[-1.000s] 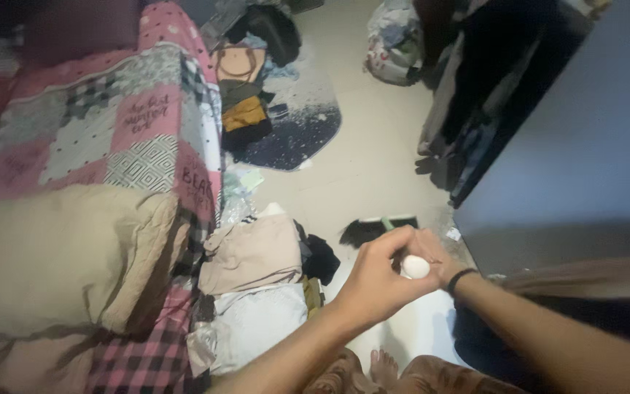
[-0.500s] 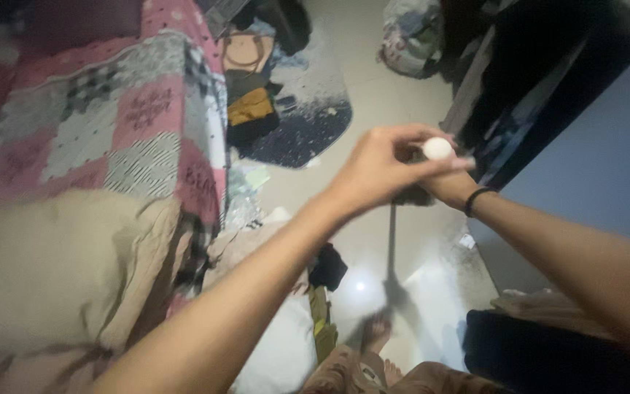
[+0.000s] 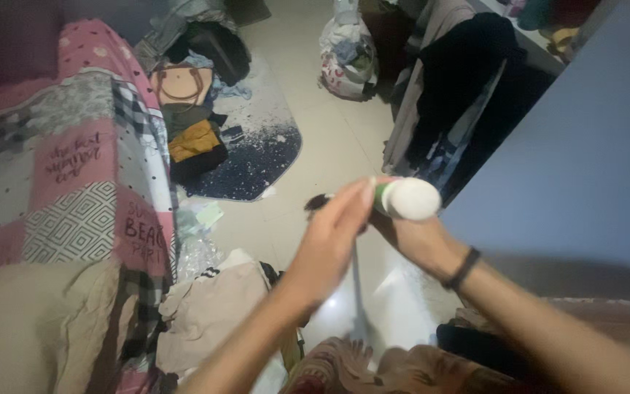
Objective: The person assembles a broom by twisting a handle into a broom head by hand. They repeatedly push and tighten the handle into the broom head's socket while standing in a bedroom.
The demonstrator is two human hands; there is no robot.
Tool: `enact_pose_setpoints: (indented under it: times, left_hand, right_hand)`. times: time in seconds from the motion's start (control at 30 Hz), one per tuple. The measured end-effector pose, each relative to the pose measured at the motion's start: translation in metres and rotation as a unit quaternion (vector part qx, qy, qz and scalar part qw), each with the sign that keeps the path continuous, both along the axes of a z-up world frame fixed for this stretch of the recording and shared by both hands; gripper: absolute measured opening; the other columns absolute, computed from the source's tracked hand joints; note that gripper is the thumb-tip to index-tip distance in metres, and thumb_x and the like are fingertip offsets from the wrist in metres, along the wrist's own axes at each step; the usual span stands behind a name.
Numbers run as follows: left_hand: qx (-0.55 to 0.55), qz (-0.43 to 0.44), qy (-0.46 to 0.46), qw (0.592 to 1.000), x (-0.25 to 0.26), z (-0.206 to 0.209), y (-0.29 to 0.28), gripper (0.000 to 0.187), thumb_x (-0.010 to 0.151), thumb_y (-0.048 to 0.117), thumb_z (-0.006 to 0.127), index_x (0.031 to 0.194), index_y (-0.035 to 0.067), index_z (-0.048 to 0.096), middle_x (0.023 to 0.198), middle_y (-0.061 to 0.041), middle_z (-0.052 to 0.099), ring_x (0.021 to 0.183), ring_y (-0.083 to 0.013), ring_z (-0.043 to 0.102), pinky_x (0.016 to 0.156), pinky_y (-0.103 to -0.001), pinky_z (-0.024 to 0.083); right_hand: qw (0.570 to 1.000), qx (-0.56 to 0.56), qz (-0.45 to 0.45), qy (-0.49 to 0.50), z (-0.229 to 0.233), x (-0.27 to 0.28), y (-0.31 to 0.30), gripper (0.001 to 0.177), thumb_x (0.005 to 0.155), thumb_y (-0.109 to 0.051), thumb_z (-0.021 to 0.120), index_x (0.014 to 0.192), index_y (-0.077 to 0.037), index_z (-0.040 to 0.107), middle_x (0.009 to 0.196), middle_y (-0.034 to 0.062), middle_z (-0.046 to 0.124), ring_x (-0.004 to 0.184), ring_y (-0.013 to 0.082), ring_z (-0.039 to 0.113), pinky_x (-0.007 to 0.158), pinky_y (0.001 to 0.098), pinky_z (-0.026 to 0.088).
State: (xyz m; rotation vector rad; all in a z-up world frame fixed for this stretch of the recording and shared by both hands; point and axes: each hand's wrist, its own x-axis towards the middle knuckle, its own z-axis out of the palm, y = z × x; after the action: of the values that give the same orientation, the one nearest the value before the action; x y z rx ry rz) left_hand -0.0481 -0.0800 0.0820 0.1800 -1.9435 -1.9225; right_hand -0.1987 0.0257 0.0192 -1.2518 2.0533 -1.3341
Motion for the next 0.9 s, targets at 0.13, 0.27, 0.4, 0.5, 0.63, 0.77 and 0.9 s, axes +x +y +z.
enact_pose_setpoints:
  times: [0.13, 0.27, 0.4, 0.5, 0.63, 0.77, 0.9]
  left_hand:
    - [-0.006, -0.017, 0.03, 0.999, 0.008, 0.021, 0.021, 0.077, 0.103, 0.069, 0.034, 0.13, 0.001, 0.059, 0.12, -0.009, 0.063, 0.119, -0.0168, 0.058, 0.107, -0.03, 0.04]
    - [0.05, -0.043, -0.049, 0.997, 0.002, 0.037, 0.024, 0.081, 0.094, 0.075, 0.041, 0.12, 0.001, 0.063, 0.108, -0.013, 0.063, 0.105, -0.0194, 0.06, 0.096, -0.032, 0.045]
    - [0.049, -0.07, -0.169, 0.982, -0.013, 0.04, 0.026, 0.072, 0.095, 0.072, 0.045, 0.105, 0.003, 0.065, 0.098, -0.014, 0.06, 0.093, -0.0216, 0.059, 0.086, -0.034, 0.047]
    - [0.039, -0.057, -0.224, 0.972, -0.027, 0.035, 0.035, 0.047, 0.091, 0.053, 0.065, 0.092, 0.006, 0.06, 0.095, -0.018, 0.068, 0.088, -0.0234, 0.064, 0.079, -0.037, 0.052]
    - [0.004, 0.057, -0.178, 0.982, -0.047, 0.006, 0.036, 0.026, 0.084, 0.029, 0.07, 0.085, 0.006, 0.058, 0.1, -0.017, 0.065, 0.093, -0.0246, 0.065, 0.082, -0.038, 0.054]
    - [-0.098, 0.095, -0.083, 0.987, -0.071, -0.038, 0.025, 0.022, 0.09, 0.025, 0.071, 0.09, 0.004, 0.063, 0.107, -0.014, 0.07, 0.107, -0.0216, 0.065, 0.095, -0.036, 0.051]
    - [-0.115, 0.153, -0.044, 0.98, -0.105, -0.037, 0.016, 0.026, 0.089, 0.029, 0.073, 0.09, 0.004, 0.065, 0.103, -0.009, 0.071, 0.097, -0.017, 0.068, 0.086, -0.034, 0.056]
  right_hand:
    - [0.999, -0.028, 0.003, -0.02, -0.003, 0.009, 0.035, 0.029, 0.092, -0.012, 0.065, 0.12, -0.007, 0.061, 0.107, 0.0063, 0.07, 0.099, 0.0151, 0.069, 0.084, 0.0303, 0.061]
    - [0.999, -0.024, 0.013, -0.046, -0.035, -0.006, 0.042, 0.026, 0.092, -0.013, 0.064, 0.117, -0.006, 0.061, 0.107, 0.0055, 0.067, 0.1, 0.0149, 0.067, 0.083, 0.03, 0.06]
    - [0.994, -0.024, 0.07, -0.083, -0.069, -0.018, 0.027, 0.022, 0.093, -0.015, 0.063, 0.113, -0.005, 0.06, 0.107, 0.0048, 0.065, 0.101, 0.0148, 0.065, 0.083, 0.0297, 0.06]
    - [0.966, -0.035, 0.144, -0.212, -0.088, -0.031, 0.011, 0.021, 0.094, -0.015, 0.063, 0.112, -0.004, 0.06, 0.107, 0.0049, 0.063, 0.102, 0.0151, 0.064, 0.084, 0.0304, 0.058]
    - [0.872, -0.042, 0.216, -0.438, -0.128, -0.06, -0.006, 0.025, 0.095, -0.016, 0.061, 0.118, -0.005, 0.06, 0.108, 0.0058, 0.062, 0.108, 0.016, 0.062, 0.093, 0.0334, 0.053]
    - [0.879, -0.037, 0.248, -0.406, -0.16, -0.105, -0.027, 0.036, 0.094, -0.02, 0.054, 0.128, -0.009, 0.058, 0.123, 0.0063, 0.064, 0.116, 0.016, 0.062, 0.102, 0.0338, 0.05]
    - [0.956, 0.025, 0.253, -0.148, -0.148, -0.143, -0.06, 0.033, 0.092, -0.018, 0.06, 0.123, -0.008, 0.062, 0.122, 0.0083, 0.069, 0.113, 0.0174, 0.066, 0.099, 0.0342, 0.054]
